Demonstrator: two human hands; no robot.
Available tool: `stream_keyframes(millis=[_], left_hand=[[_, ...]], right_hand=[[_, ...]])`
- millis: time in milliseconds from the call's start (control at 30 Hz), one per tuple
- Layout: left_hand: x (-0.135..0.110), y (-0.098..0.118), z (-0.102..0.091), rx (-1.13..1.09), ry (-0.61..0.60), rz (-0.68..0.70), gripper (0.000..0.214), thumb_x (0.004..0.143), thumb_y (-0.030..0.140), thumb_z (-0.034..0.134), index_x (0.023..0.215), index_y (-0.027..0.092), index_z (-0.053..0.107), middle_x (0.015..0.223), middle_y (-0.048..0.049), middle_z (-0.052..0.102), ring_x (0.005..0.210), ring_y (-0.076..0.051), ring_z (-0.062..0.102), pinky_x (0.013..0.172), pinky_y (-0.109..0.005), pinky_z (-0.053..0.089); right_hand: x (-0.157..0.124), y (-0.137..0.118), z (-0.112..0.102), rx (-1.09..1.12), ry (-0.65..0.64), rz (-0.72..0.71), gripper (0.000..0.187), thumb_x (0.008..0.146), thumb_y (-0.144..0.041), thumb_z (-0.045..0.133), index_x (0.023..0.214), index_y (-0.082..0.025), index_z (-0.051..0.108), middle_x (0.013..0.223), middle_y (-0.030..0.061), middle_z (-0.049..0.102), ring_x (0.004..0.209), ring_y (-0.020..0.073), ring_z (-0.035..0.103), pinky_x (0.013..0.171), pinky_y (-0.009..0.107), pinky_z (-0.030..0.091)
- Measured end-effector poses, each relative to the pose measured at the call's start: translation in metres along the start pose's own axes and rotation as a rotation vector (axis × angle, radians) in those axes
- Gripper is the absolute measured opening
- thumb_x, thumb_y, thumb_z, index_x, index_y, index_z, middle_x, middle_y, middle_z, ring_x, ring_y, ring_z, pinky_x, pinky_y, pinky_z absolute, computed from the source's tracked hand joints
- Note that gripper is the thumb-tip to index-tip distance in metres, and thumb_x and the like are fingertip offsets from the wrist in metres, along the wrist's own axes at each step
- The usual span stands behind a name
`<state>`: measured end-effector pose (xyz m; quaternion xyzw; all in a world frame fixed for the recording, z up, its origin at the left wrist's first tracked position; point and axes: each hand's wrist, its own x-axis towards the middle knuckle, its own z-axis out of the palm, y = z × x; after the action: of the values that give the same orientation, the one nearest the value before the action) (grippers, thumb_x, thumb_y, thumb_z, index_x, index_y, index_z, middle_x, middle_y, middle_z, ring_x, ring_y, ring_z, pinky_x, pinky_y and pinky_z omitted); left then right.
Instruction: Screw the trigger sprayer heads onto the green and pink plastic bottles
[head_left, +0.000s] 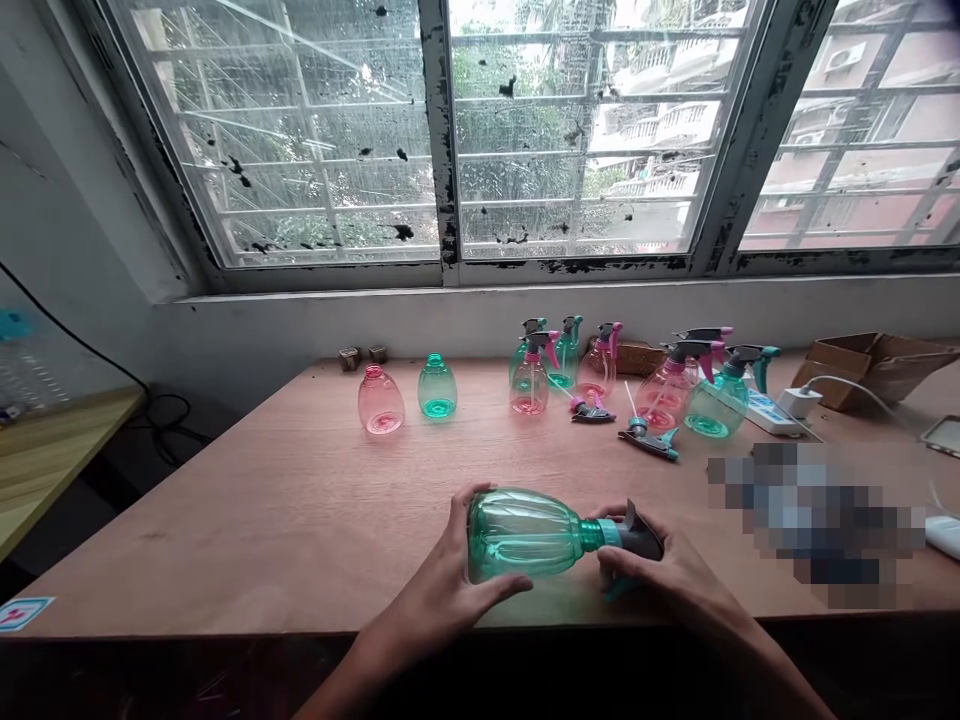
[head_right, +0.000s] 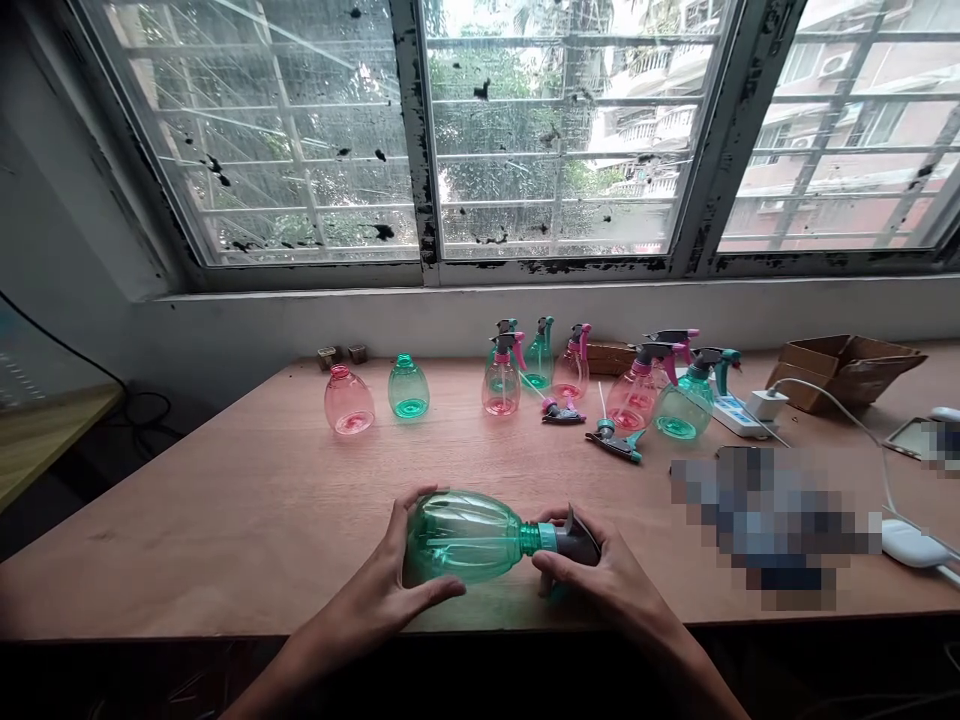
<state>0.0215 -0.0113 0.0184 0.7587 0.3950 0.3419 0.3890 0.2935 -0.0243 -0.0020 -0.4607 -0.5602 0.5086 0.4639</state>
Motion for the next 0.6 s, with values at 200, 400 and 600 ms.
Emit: stream_keyframes(millis=[200, 400, 600], left_hand=[[-0.0012, -0.0036, 0.0000, 0.018, 0.000, 0.000, 0.099, 0.070, 0.033, 0.088, 0.146, 0.030, 0.023, 0.146, -0.0131, 0.040, 0.135, -0.033, 0.045, 0.114, -0.049, 0.038], [-0.0052, 0.0011, -0.0070, -0.040, -0.084, -0.063, 0.060, 0.099, 0.050, 0.046, 0.151, 0.029, 0.023, 0.153, -0.0110, 0.036, 0.139, -0.030, 0.040, 0.116, -0.051, 0.034], [-0.0032, -0.0029, -0.0007, 0.085, -0.098, -0.048, 0.103, 0.082, 0.039, 0.077, 0.154, 0.030, 0.004, 0.159, -0.0145, 0.026, 0.145, -0.033, 0.031, 0.118, -0.052, 0.030]], right_hand=[[-0.0007, 0.0012, 0.0014, -0.009, -0.002, -0.020, 0.039, 0.077, -0.043, 0.079, 0.104, -0.019, 0.065, 0.063, 0.0002, 0.072, 0.060, 0.0215, 0.068, 0.061, 0.030, 0.054], [-0.0009, 0.0061, 0.0000, 0.008, -0.008, -0.005, 0.039, 0.079, -0.041, 0.077, 0.108, -0.017, 0.067, 0.063, 0.0003, 0.072, 0.061, 0.0211, 0.068, 0.062, 0.030, 0.054], [0.0015, 0.0085, -0.0025, 0.118, 0.011, 0.035, 0.042, 0.076, -0.040, 0.081, 0.108, -0.016, 0.067, 0.062, -0.0015, 0.069, 0.059, 0.0192, 0.064, 0.059, 0.029, 0.051]])
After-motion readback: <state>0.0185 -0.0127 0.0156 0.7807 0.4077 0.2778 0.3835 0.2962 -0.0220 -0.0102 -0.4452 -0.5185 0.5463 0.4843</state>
